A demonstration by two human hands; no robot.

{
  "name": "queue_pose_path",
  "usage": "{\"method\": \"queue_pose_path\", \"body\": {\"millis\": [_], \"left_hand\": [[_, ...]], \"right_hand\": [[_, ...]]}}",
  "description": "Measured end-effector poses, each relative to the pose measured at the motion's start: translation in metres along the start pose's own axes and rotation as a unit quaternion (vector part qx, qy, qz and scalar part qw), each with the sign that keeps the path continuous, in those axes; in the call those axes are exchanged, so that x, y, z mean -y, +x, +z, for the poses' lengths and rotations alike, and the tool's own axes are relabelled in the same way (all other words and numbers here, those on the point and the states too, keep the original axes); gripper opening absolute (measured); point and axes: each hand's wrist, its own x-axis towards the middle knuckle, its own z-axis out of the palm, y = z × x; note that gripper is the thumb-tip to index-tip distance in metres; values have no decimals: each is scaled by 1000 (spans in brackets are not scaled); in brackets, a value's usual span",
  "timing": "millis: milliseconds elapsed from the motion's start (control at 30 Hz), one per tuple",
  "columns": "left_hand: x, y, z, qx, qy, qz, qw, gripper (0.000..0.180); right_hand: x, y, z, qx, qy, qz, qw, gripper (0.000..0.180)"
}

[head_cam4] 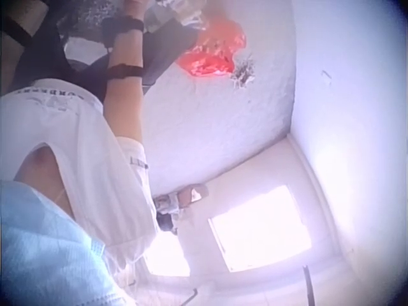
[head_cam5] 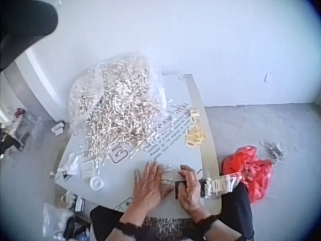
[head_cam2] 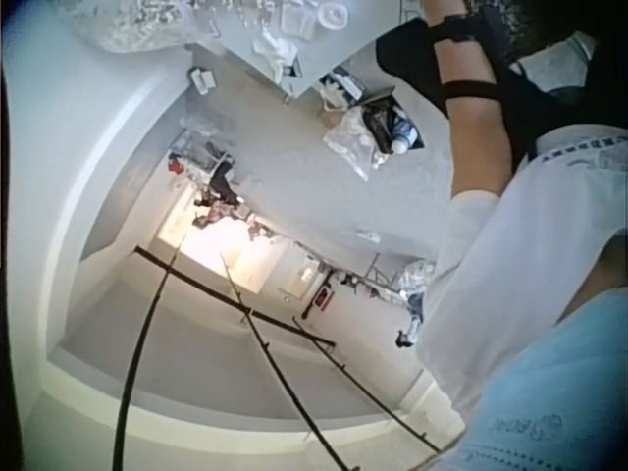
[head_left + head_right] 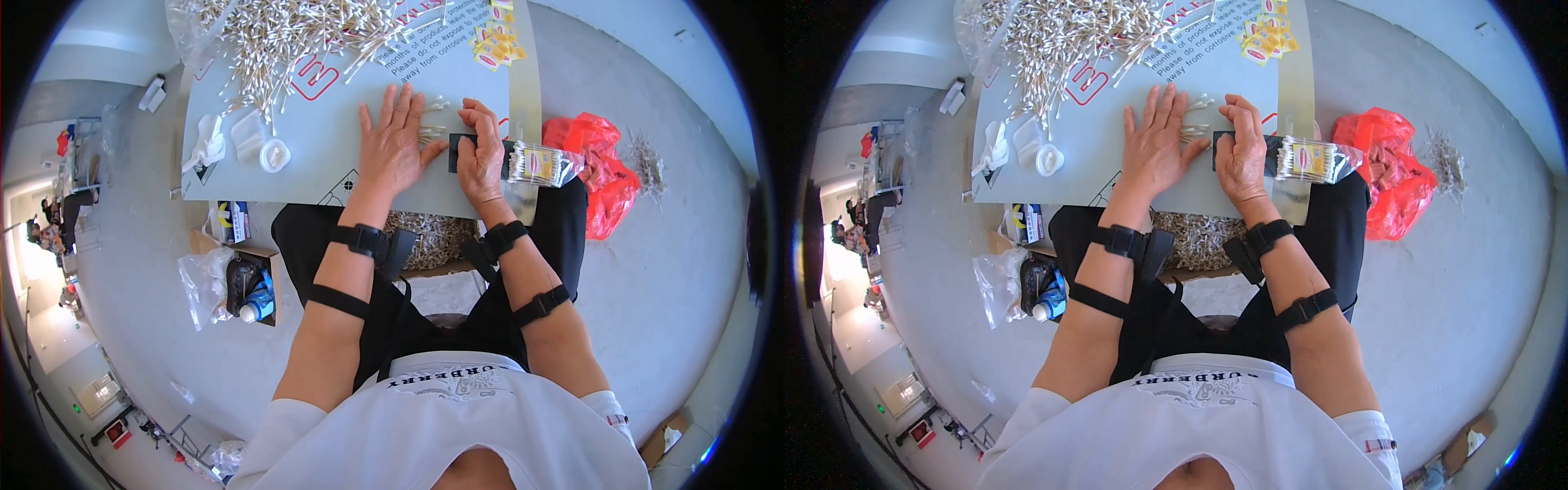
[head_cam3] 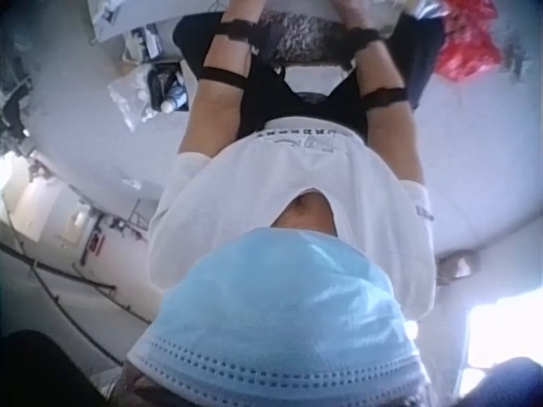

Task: Manually packing several cotton swabs into small clear plastic bags.

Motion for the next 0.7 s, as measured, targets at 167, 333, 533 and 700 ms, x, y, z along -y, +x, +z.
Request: {"method": "queue_pose_path", "body": {"millis": [167, 333, 533, 700], "left_hand": [[4, 6, -7, 11, -17, -23, 1000, 85], [1, -26, -7, -52, -120, -24, 991, 81], [2, -42, 1, -150, -130, -18, 980, 57], [1, -44, 2, -168, -142, -18, 975, 46]], "right_hand": [[0, 0, 2, -4, 3, 10, 1000, 35], [1, 0, 0, 8, 13, 6, 1000, 31], [-4, -1, 2, 29, 23, -9, 999, 21], [0, -2, 0, 104, -71, -80, 989, 20]]}}
